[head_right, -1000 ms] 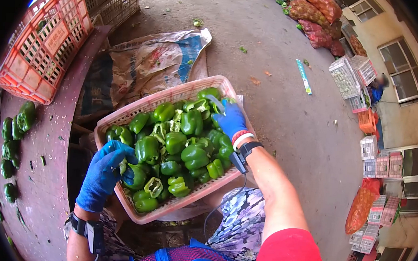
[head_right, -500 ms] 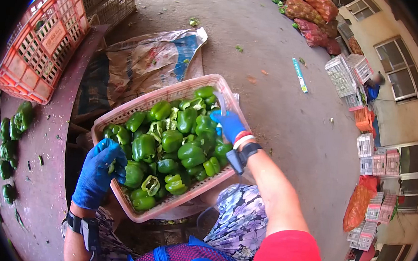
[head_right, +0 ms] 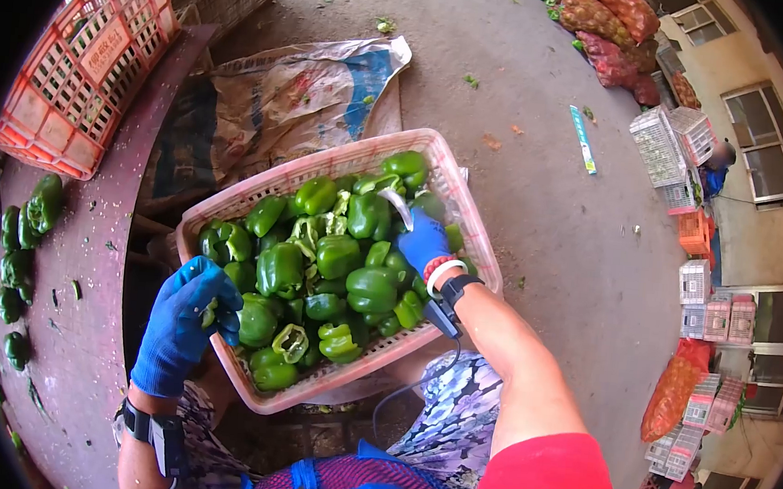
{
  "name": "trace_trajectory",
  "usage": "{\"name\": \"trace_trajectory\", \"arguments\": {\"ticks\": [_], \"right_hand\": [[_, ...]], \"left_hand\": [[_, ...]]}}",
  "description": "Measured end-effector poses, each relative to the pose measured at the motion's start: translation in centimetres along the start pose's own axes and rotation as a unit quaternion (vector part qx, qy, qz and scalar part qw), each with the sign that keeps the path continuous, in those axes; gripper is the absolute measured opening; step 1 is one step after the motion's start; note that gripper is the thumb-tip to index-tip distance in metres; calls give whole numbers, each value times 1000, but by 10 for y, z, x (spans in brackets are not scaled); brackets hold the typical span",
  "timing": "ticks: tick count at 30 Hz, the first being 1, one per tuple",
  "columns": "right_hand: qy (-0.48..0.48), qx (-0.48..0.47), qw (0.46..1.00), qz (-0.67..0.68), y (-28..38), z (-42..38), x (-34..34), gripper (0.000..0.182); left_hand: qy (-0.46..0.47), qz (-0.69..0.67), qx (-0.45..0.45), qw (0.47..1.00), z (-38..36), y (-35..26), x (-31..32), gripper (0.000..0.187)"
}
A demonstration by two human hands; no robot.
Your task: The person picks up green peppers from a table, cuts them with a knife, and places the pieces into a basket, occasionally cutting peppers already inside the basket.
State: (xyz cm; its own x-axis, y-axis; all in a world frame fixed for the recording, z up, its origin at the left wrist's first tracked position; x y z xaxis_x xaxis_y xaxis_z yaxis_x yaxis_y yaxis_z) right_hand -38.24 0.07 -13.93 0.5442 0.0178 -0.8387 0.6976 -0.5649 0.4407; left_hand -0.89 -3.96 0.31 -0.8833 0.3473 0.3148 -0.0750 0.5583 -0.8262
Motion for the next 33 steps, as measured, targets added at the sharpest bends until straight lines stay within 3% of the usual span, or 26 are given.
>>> {"name": "trace_trajectory", "arguments": {"ticks": [3,6,7,9,10,12,14,15,16,19,22,23,25,28,29,32,33], "right_hand": [[-59,4,998,9,-15,15,18,28],[-61,-59,996,23,0,4,8,38],[-28,-53,998,-26,-4,8,11,43],[139,3,987,85,12,-12,-11,70],[155,9,970,189,3,-12,-15,77],[180,129,942,253,-12,-15,-30,48],[191,116,943,248,-19,-20,-47,39],[175,106,938,280,-8,-29,-55,38],[158,97,932,312,11,-44,-64,37],[172,55,906,383,79,-102,-70,35],[225,33,876,424,131,-154,-38,34],[238,-3,891,387,135,-160,-20,35],[242,-46,928,280,147,-166,1,32],[109,-311,942,58,162,-140,30,28],[175,-270,946,46,176,-142,25,35],[202,-314,926,54,180,-118,69,43],[213,-336,915,61,186,-113,78,47]], "left_hand": [[-4,10,14,1000,1,-2,-8,22],[2,89,104,991,8,-7,-23,21],[-30,40,65,997,9,-6,-28,20],[-73,-14,38,996,12,-7,-37,21],[-76,-17,47,996,15,-3,-42,21],[-83,125,48,988,15,-2,-44,19],[-31,166,25,985,13,14,-33,19],[-19,359,162,919,20,29,-37,26],[-6,530,289,797,23,52,-35,34],[43,661,69,746,27,98,-28,72],[27,699,38,714,20,81,-12,72],[29,709,46,703,24,85,-14,70],[19,714,30,700,24,86,-11,67],[3,707,19,707,18,75,-1,66],[-2,702,16,712,15,70,1,67],[30,628,123,768,15,56,-1,63],[83,501,133,851,24,65,-11,52]]}}
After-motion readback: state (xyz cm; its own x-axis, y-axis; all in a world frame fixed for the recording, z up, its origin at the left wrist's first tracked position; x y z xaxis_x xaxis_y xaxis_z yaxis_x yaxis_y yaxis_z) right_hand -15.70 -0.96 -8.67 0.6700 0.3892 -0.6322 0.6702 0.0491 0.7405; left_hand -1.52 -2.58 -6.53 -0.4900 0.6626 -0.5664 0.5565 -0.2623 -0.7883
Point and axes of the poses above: each hand's wrist, its own z-axis towards the middle knuckle, its own x-axis out of the palm, y = z × x, the point moved 5 cm from there along z, towards the middle knuckle, and after that the axes turned 4 degrees about x, right-handed, at the moved point
